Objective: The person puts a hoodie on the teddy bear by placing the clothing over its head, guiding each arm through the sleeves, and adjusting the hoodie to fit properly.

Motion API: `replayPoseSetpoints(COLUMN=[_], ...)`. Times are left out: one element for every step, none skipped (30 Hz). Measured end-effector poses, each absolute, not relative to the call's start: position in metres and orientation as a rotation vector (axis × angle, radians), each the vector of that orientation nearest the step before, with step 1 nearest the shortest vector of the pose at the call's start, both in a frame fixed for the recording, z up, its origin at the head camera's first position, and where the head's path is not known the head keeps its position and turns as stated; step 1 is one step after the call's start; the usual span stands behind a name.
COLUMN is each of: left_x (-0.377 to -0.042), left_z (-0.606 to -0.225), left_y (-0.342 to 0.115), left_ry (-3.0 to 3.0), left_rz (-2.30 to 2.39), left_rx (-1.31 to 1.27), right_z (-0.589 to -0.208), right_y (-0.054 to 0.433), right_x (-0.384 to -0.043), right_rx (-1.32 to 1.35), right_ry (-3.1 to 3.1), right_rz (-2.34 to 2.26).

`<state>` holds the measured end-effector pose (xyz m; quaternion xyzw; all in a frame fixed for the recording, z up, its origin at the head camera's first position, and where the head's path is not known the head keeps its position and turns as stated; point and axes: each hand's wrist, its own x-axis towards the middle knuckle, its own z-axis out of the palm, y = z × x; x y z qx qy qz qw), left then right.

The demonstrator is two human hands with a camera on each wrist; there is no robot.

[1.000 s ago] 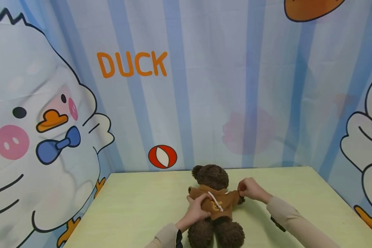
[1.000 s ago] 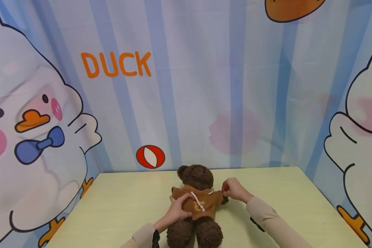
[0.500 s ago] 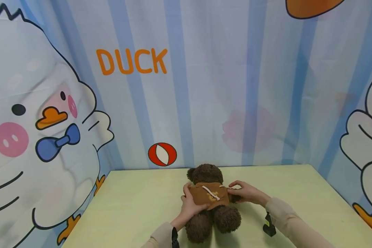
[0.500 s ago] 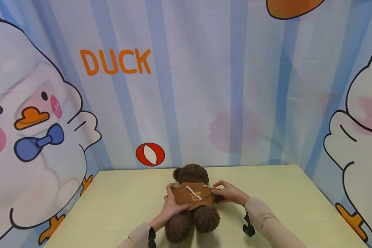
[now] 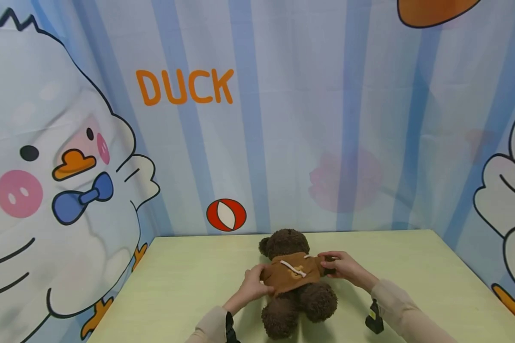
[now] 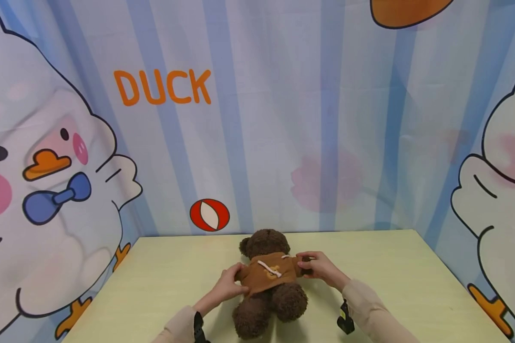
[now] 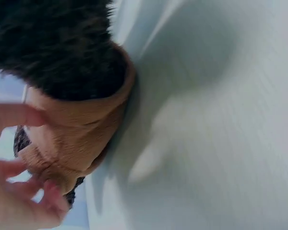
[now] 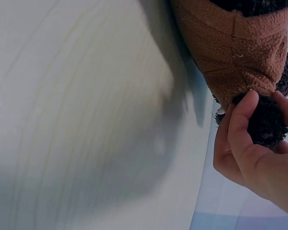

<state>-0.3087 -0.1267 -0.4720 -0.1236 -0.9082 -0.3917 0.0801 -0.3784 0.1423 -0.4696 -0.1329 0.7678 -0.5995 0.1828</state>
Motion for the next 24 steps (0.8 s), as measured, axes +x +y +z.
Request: replayPoseSetpoints(left_x=[-0.309,-0.309,-0.309,-0.309,-0.309,-0.310,-0.311,-0.311,-0.312,-0.313,-0.313,-0.314,-0.314,-0.315,-0.315,-0.315,-0.315,-0.316,-0.316,-0.316,-0.315,-0.315,-0.315,-0.314], left_z=[-0.471,-0.471,-0.470,-0.469,-0.469,-0.468,-0.469,-0.469,-0.470,-0.472,-0.474,-0.477,-0.479,-0.481,-0.484,-0.486,-0.488,-0.490,-0.492,-0.493,-0.494,-0.495,-0.495,-0.494], left_y=[-0.128,-0.129,-0.130,-0.130,-0.130,-0.130,-0.130,-0.130,-0.130,-0.130,-0.130,-0.129,-0.129,-0.128,-0.128,-0.126,-0.125,-0.123,-0.122,-0.120,-0.118,-0.116,-0.114,-0.113], left_ry=[-2.759,-2.808,-2.845,-2.877,-2.899,-2.918,-2.929,-2.933,-2.932,-2.933,-2.927,-2.916,-2.906,-2.892,-2.871,-2.842,-2.804,-2.769,-2.739,-2.705,-2.677,-2.655,-2.635,-2.613], left_rz=[-1.162,-1.153,-1.142,-1.118,-1.097,-1.079,-1.072,-1.082,-1.101,-1.117,-1.135,-1.142,-1.142,-1.131,-1.101,-1.077,-1.054,-1.034,-1.017,-1.011,-1.006,-1.003,-0.990,-0.973], left_rx=[-0.406,-0.413,-0.410,-0.405,-0.397,-0.383,-0.374,-0.369,-0.364,-0.357,-0.348,-0.341,-0.336,-0.335,-0.340,-0.348,-0.363,-0.376,-0.388,-0.402,-0.411,-0.408,-0.401,-0.396], right_z=[-0.469,-0.470,-0.470,-0.470,-0.470,-0.470,-0.471,-0.472,-0.473,-0.474,-0.475,-0.476,-0.477,-0.477,-0.478,-0.478,-0.478,-0.478,-0.479,-0.479,-0.480,-0.481,-0.481,-0.482], right_y=[0.142,0.141,0.141,0.140,0.139,0.138,0.138,0.138,0.138,0.138,0.139,0.140,0.140,0.140,0.140,0.140,0.139,0.139,0.139,0.139,0.139,0.139,0.140,0.140], right_x=[-0.378,-0.377,-0.376,-0.375,-0.374,-0.373,-0.372,-0.371,-0.370,-0.369,-0.369,-0.369,-0.368,-0.368,-0.368,-0.368,-0.367,-0.367,-0.366,-0.366,-0.365,-0.364,-0.364,-0.363], right_rx=[-0.373,-0.375,-0.377,-0.378,-0.370,-0.362,-0.354,-0.344,-0.336,-0.327,-0.323,-0.328,-0.333,-0.329,-0.332,-0.330,-0.332,-0.319,-0.312,-0.293,-0.285,-0.279,-0.268,-0.253], right_ry=[2.176,2.187,2.203,2.218,2.237,2.260,2.280,2.299,2.310,2.317,2.325,2.331,2.337,2.344,2.354,2.368,2.381,2.395,2.415,2.427,2.439,2.440,2.442,2.442], right_rz=[-1.694,-1.693,-1.691,-1.684,-1.678,-1.669,-1.660,-1.646,-1.635,-1.629,-1.621,-1.611,-1.601,-1.593,-1.587,-1.582,-1.575,-1.573,-1.564,-1.564,-1.563,-1.564,-1.565,-1.569])
